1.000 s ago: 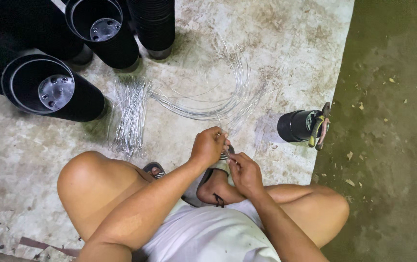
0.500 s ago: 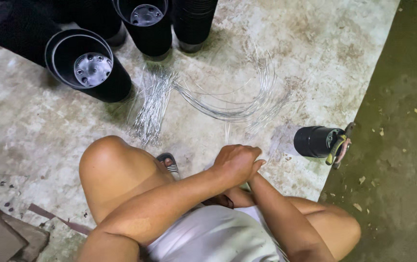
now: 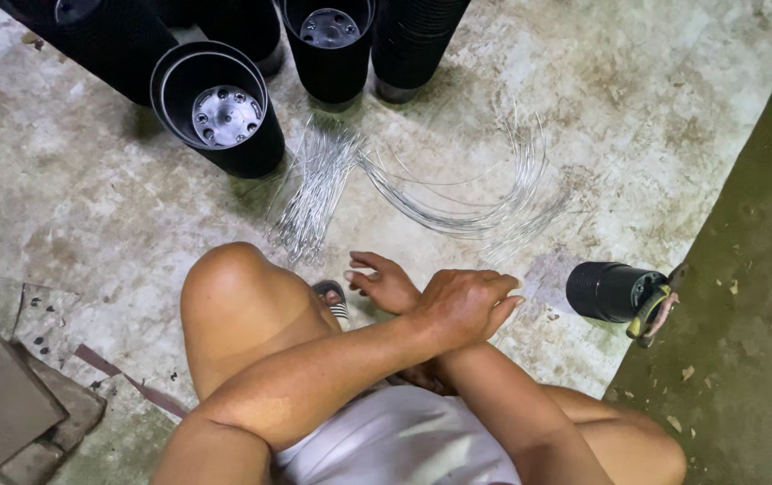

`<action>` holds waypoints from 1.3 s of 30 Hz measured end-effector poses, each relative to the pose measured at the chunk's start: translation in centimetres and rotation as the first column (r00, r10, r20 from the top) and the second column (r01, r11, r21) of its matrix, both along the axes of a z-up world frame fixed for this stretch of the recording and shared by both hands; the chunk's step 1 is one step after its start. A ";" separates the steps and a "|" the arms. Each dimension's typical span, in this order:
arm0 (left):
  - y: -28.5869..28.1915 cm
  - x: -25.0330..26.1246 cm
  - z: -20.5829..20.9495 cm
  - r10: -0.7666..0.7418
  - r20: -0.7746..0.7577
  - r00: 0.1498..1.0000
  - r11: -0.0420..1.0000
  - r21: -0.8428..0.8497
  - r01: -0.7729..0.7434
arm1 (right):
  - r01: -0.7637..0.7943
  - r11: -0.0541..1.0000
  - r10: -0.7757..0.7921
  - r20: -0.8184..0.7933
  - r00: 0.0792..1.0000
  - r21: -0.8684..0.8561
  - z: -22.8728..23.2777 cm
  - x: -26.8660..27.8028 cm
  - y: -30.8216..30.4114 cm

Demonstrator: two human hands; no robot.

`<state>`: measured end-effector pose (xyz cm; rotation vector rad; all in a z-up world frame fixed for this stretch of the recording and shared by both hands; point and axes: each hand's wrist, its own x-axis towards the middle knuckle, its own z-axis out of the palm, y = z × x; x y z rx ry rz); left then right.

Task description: The person sits on the floor and repeatedly bends thin metal wires into loops by hand. They use a small cylindrical object as a guide to shape the wire and a plier-like tool to twist and secure the ends. The finished loops are placed on the floor.

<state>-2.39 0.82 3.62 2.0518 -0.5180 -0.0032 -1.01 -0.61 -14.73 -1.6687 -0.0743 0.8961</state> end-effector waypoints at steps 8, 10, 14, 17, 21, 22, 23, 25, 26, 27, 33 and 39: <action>1.0 -0.5 0.1 0.027 -0.063 0.998 0.996 -0.080 -0.032 | 0.673 0.739 -0.656 0.260 0.709 0.030 6.7 1.8 -19.8; 1.1 -0.3 0.3 0.007 -0.155 0.988 0.996 -0.087 -0.021 | 0.545 0.838 -0.519 0.310 0.797 0.001 6.4 -1.8 -20.3; 0.4 0.0 0.1 -0.039 -0.176 0.984 0.999 -0.028 0.034 | -0.054 0.980 0.048 0.040 0.998 0.189 0.7 -9.6 -14.2; -0.5 -0.1 -0.3 -0.067 -0.203 0.977 0.998 -0.005 0.067 | -0.317 0.908 0.314 0.055 0.948 0.273 -2.1 -11.3 -14.0; -1.5 -0.2 -0.7 -0.101 -0.211 0.972 0.994 0.026 0.109 | -0.458 0.884 0.420 0.265 0.868 0.099 -3.0 -11.9 -15.9; -1.5 -0.1 -0.9 -0.094 -0.217 0.972 0.994 0.029 0.102 | -0.459 0.883 0.425 0.249 0.870 0.098 -3.1 -11.7 -16.1; -1.6 0.0 -1.0 -0.087 -0.219 0.972 0.994 0.039 0.098 | -0.458 0.883 0.427 0.235 0.873 0.099 -3.2 -11.6 -16.2; -1.7 0.0 -1.2 -0.091 -0.230 0.969 0.992 0.066 0.108 | -0.447 0.888 0.418 0.217 0.882 0.107 -3.3 -12.1 -15.8; -1.8 0.2 -1.2 -0.093 -0.233 0.968 0.992 0.066 0.111 | -0.445 0.890 0.417 0.215 0.883 0.103 -3.2 -11.9 -15.9; -1.9 0.3 -1.3 -0.095 -0.236 0.967 0.991 0.066 0.113 | -0.441 0.892 0.413 0.216 0.884 0.100 -3.2 -11.7 -16.0; -1.8 0.5 -1.8 -0.110 -0.204 0.973 0.991 0.053 0.123 | -0.448 0.885 0.421 0.197 0.886 0.125 -3.5 -11.3 -14.9; -2.0 0.8 -1.8 -0.141 -0.243 0.960 0.983 0.085 0.165 | -0.451 0.886 0.426 0.196 0.883 0.107 -3.2 -10.8 -16.1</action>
